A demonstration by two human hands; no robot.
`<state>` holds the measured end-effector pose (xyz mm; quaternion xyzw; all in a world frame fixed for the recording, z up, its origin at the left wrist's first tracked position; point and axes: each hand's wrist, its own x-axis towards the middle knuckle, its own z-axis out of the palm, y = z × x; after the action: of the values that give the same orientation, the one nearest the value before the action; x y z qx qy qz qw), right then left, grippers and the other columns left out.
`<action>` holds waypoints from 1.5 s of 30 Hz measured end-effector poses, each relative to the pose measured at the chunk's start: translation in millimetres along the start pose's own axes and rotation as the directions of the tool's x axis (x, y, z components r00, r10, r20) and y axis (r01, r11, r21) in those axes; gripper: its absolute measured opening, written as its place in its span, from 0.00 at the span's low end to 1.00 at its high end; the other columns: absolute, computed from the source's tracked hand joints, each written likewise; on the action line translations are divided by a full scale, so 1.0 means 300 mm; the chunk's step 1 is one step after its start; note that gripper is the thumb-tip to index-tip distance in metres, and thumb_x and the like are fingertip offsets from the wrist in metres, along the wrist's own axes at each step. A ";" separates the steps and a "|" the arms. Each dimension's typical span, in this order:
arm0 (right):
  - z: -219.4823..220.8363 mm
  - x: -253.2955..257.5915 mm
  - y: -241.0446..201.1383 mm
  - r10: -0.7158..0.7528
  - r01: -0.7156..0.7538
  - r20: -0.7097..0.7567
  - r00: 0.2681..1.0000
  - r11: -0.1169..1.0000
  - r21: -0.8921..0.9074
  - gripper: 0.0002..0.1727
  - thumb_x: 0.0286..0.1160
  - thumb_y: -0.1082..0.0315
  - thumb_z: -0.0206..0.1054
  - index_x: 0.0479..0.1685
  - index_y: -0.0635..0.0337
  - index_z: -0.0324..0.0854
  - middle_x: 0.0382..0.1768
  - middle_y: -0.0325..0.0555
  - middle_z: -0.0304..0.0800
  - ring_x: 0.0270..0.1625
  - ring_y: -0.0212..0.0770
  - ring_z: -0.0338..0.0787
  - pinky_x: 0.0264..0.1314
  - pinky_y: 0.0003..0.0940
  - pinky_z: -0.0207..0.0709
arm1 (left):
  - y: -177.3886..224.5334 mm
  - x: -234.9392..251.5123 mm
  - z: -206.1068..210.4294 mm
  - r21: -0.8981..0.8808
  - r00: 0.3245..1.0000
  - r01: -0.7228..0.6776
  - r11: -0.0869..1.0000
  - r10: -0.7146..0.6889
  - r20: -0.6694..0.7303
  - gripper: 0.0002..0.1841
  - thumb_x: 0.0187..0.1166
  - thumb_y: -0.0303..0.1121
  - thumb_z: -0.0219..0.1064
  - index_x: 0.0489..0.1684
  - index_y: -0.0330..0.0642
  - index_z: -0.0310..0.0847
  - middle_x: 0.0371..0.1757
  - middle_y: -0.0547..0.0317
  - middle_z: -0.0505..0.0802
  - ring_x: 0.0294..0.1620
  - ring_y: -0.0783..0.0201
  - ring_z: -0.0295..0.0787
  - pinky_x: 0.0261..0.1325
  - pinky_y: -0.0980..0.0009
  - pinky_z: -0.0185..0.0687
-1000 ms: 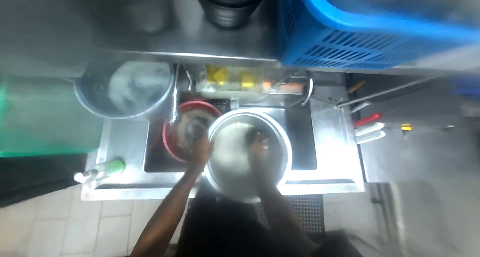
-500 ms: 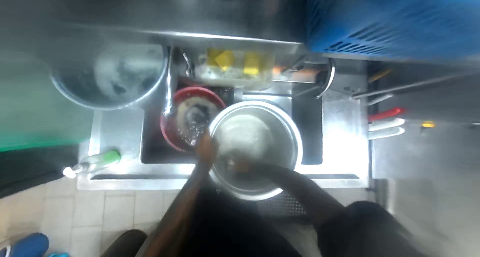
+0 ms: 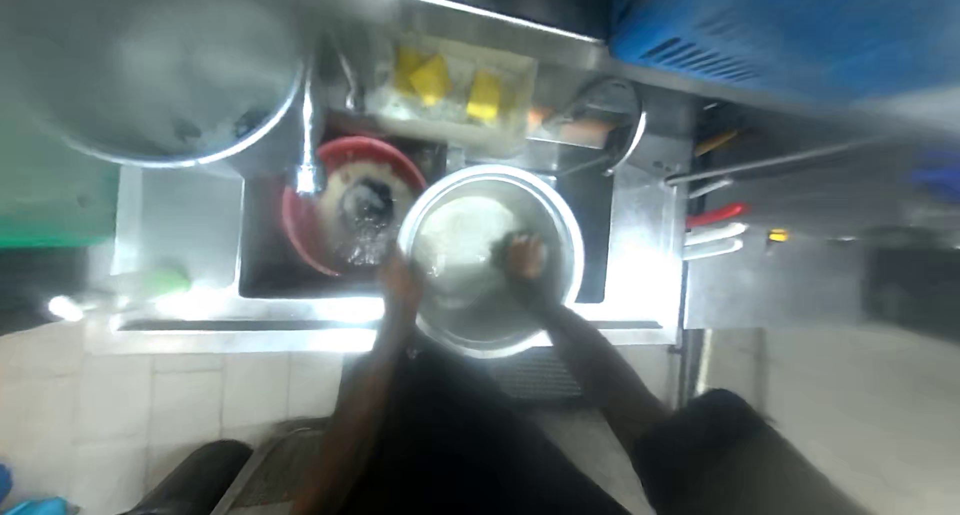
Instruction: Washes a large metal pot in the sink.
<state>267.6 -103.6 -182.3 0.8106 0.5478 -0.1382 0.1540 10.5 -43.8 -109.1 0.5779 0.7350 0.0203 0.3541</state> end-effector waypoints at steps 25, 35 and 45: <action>0.036 -0.112 -0.287 -0.449 0.357 0.258 0.855 0.872 0.335 0.28 0.85 0.63 0.59 0.82 0.63 0.70 0.78 0.67 0.74 0.82 0.64 0.72 0.84 0.58 0.67 | -0.007 -0.012 0.006 -0.062 0.998 0.066 0.996 -0.067 -0.015 0.31 0.79 0.40 0.69 0.81 0.41 0.68 0.58 0.34 0.90 0.60 0.35 0.88 0.60 0.34 0.81; -0.038 0.207 -0.291 -0.444 0.426 0.012 0.896 0.866 0.260 0.23 0.81 0.65 0.64 0.75 0.55 0.79 0.76 0.67 0.75 0.80 0.67 0.73 0.81 0.62 0.69 | -0.051 -0.047 0.024 -0.034 0.997 0.061 0.998 -0.059 0.056 0.31 0.75 0.37 0.72 0.77 0.36 0.71 0.58 0.34 0.90 0.59 0.36 0.88 0.61 0.37 0.82; 0.124 -0.194 -0.411 -0.602 0.540 0.106 0.791 0.770 0.341 0.23 0.85 0.70 0.54 0.77 0.57 0.79 0.76 0.63 0.78 0.80 0.60 0.76 0.84 0.49 0.69 | -0.002 -0.042 0.008 -0.053 0.997 0.072 0.996 -0.070 0.036 0.36 0.71 0.42 0.75 0.82 0.42 0.70 0.61 0.36 0.90 0.62 0.37 0.88 0.63 0.37 0.80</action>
<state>129.9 -124.2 -205.6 0.5987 0.7229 -0.3427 0.0393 12.4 -55.8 -104.8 0.5420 0.7481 0.0179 0.3826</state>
